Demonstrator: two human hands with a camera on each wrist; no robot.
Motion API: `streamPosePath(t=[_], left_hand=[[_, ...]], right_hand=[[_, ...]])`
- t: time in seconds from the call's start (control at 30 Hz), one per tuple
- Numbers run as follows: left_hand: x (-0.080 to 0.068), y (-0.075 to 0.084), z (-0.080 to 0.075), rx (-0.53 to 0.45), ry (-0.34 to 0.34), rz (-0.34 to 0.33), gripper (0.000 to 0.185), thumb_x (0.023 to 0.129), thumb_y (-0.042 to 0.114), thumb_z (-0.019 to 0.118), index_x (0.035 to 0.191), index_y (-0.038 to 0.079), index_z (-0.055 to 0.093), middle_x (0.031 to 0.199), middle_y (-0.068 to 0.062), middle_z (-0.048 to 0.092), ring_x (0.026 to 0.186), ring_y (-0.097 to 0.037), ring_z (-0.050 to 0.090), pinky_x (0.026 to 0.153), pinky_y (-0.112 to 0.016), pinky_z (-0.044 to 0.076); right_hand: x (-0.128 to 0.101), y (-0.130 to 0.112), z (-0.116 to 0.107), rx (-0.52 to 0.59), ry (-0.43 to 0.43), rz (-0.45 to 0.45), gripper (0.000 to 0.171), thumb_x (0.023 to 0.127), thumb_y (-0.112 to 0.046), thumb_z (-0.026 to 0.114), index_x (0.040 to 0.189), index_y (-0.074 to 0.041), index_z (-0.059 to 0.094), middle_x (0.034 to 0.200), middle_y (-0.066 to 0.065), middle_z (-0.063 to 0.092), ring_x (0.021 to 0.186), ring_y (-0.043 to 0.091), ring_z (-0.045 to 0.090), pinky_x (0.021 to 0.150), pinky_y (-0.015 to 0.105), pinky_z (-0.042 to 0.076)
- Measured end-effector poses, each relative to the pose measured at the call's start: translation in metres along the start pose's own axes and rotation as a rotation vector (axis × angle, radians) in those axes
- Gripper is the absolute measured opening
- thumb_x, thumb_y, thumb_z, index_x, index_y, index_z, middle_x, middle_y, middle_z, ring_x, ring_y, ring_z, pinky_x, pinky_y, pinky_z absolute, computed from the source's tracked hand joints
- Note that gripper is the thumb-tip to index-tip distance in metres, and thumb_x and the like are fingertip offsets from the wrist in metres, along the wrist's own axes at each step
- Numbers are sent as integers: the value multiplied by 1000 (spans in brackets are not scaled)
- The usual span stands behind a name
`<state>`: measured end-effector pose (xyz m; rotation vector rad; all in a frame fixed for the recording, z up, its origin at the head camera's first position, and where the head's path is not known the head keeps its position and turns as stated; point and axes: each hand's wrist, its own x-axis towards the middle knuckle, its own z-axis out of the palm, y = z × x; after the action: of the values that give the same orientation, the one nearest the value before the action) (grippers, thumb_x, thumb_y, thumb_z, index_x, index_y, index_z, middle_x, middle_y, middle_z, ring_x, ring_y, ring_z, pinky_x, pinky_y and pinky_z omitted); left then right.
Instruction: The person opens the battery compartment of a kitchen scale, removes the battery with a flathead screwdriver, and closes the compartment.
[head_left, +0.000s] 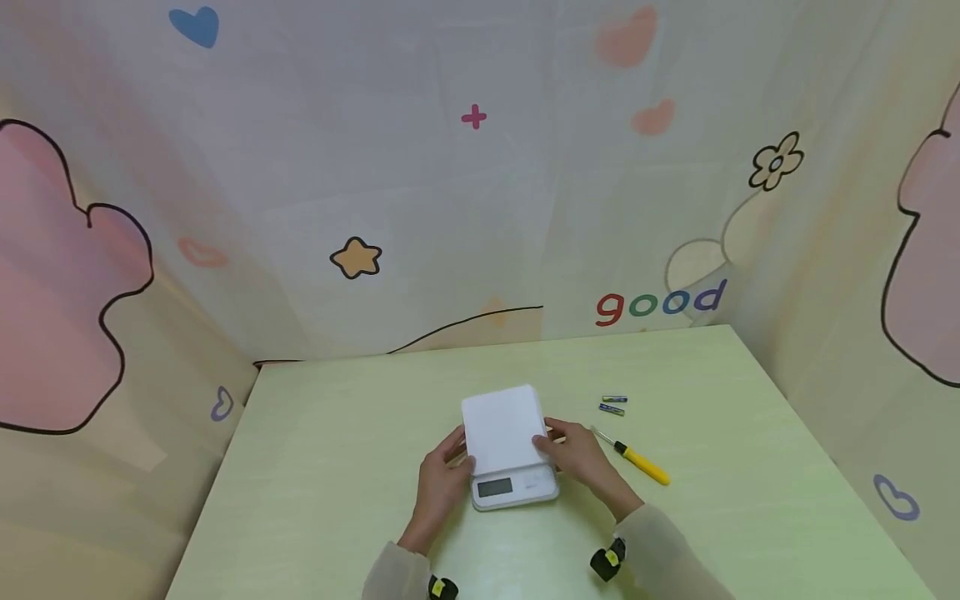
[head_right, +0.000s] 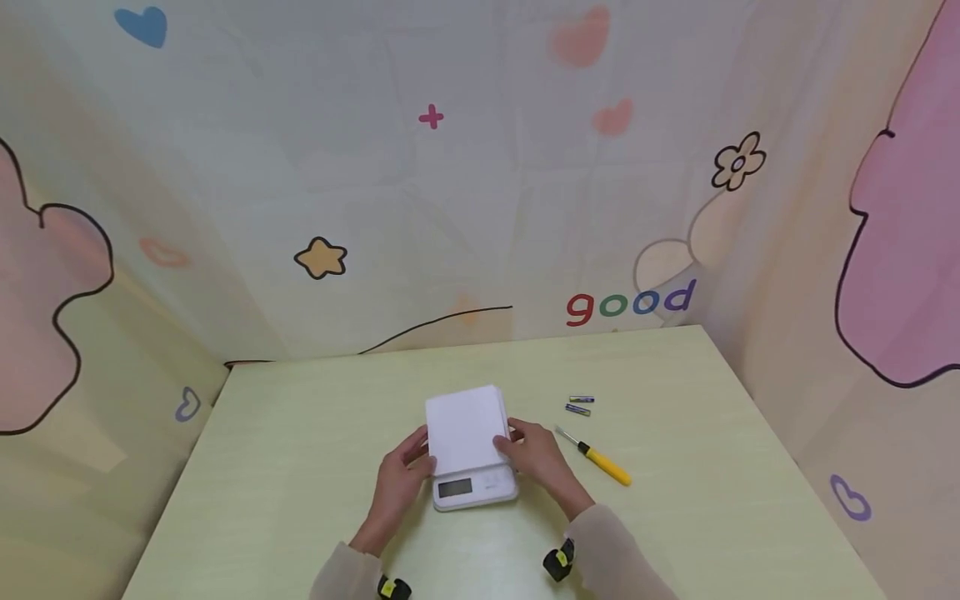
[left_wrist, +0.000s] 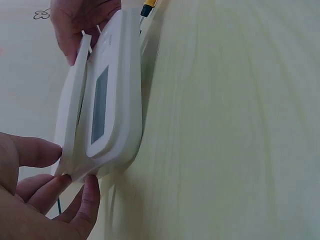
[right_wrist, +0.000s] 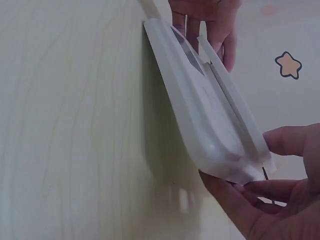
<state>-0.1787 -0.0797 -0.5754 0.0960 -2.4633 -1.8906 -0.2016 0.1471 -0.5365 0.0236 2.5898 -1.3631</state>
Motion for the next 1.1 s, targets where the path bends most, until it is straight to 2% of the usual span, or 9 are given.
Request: streamPosePath(t=[0.07,0.27,0.5,0.7,0.8,1.0,1.1], left_hand=[[0,0,-1,18,-10,12,52,89,6,62,141,9,54,134,-15,62,125,-32,58,97,-43,55],[0,0,-3,48,-26,2,51,88,7,63,139,8,56,134,-16,62,127,-32,57,98,-44,54],[0,-6,-2,113,-52,-5,51,88,9,66,138,5,56,131,-18,64,119,-30,61,93,-38,54],[0,-7,-3,111,-79,0,51,90,9,65,140,6,54,134,-18,62,116,-29,62,92,-36,55],[0,-7,-4,93,-69,-17,50,89,9,64,139,6,55,133,-19,62,115,-31,63,94,-41,55],[2,-7,-8,92,-40,-64,47,92,13,62,138,7,55,134,-18,61,125,-35,57,104,-50,49],[4,-5,-13,105,-27,-53,45,94,14,60,138,7,54,138,-17,59,127,-36,56,104,-51,49]], right_hand=[[0,2,1,-52,7,-9,46,94,-22,65,134,-1,58,111,12,68,91,20,64,68,31,60],[1,9,3,-159,6,-33,45,92,-23,66,130,1,61,113,11,70,104,26,65,88,42,56],[4,16,5,-137,-7,-44,48,88,-17,70,131,3,59,119,16,64,105,30,65,87,44,57],[2,14,6,-136,-18,-21,50,87,-17,71,132,2,57,120,15,65,107,30,64,86,43,58],[1,13,6,-129,-25,-11,51,88,-18,71,133,2,57,120,15,66,107,30,64,86,42,58],[0,13,3,-160,-20,-23,49,90,-23,68,133,-3,57,120,12,66,107,29,65,85,42,58],[-1,12,-1,-177,8,-46,47,91,-24,66,133,-5,57,121,13,65,105,29,66,81,41,58]])
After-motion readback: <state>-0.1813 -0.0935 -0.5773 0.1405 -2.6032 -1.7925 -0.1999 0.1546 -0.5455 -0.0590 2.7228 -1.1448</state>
